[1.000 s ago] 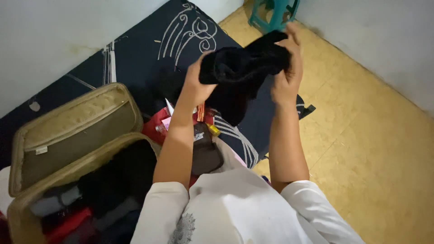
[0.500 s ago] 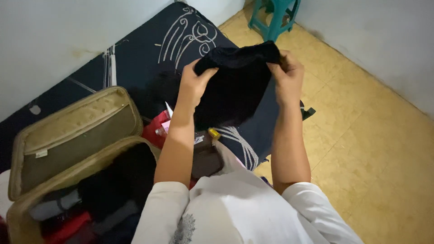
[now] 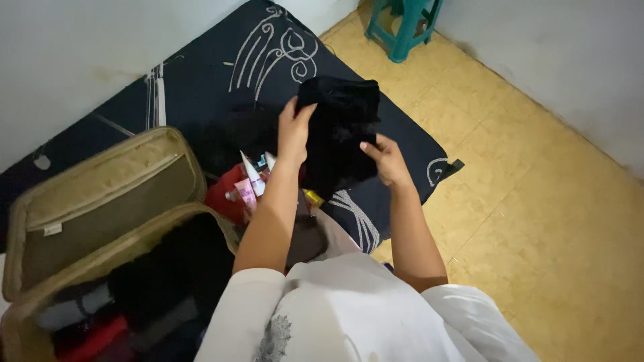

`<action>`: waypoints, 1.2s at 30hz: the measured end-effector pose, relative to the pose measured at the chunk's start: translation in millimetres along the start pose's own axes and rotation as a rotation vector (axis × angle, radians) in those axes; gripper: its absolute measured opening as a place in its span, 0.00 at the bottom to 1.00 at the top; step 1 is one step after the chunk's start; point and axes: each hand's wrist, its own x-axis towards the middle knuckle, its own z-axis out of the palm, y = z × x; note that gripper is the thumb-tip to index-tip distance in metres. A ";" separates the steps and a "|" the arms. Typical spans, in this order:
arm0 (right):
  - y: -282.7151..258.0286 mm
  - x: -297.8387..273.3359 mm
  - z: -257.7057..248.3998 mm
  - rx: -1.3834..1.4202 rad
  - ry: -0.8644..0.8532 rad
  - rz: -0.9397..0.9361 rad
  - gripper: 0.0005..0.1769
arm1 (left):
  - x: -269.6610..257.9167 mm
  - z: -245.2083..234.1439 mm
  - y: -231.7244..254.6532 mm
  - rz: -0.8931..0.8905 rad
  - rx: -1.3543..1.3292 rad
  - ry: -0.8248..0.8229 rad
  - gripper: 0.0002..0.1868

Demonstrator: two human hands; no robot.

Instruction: The person folds various clothing items by hand and packs them into an open suitcase, then folds additional garments on a bed.

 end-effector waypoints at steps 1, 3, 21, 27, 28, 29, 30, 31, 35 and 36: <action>-11.3 0.0 6.3 0.048 0.033 -0.037 0.14 | -5.4 1.7 -4.8 -0.019 0.022 -0.038 0.26; -29.2 -0.1 20.1 0.143 0.095 -0.107 0.17 | -18.7 2.3 -18.3 0.085 0.254 -0.190 0.38; -13.7 17.8 -3.1 -0.109 0.485 -0.240 0.10 | -77.9 -26.2 -154.6 0.364 0.795 -0.058 0.17; -60.9 -16.1 10.1 -0.348 0.134 -0.242 0.51 | -71.0 -20.9 -73.6 0.337 0.839 -0.385 0.53; -64.1 -17.5 10.2 -0.394 0.143 -0.250 0.50 | -73.3 -17.3 -61.9 0.263 0.887 -0.442 0.58; -65.8 -18.4 8.5 -0.441 0.153 -0.261 0.50 | -75.1 -14.1 -53.8 0.272 0.993 -0.447 0.56; -65.2 -18.6 6.5 -0.487 0.164 -0.272 0.49 | -76.8 -12.6 -49.2 0.281 1.099 -0.452 0.55; -62.7 -17.7 3.9 -0.536 0.180 -0.280 0.46 | -76.9 -11.4 -48.1 0.290 1.205 -0.457 0.53; -34.6 -9.5 -14.7 -0.740 0.310 -0.139 0.27 | -73.4 -16.1 -69.4 0.397 1.400 -0.238 0.31; -23.8 -6.2 -19.6 -0.792 0.358 -0.060 0.21 | -70.5 -17.9 -77.1 0.489 1.421 -0.177 0.23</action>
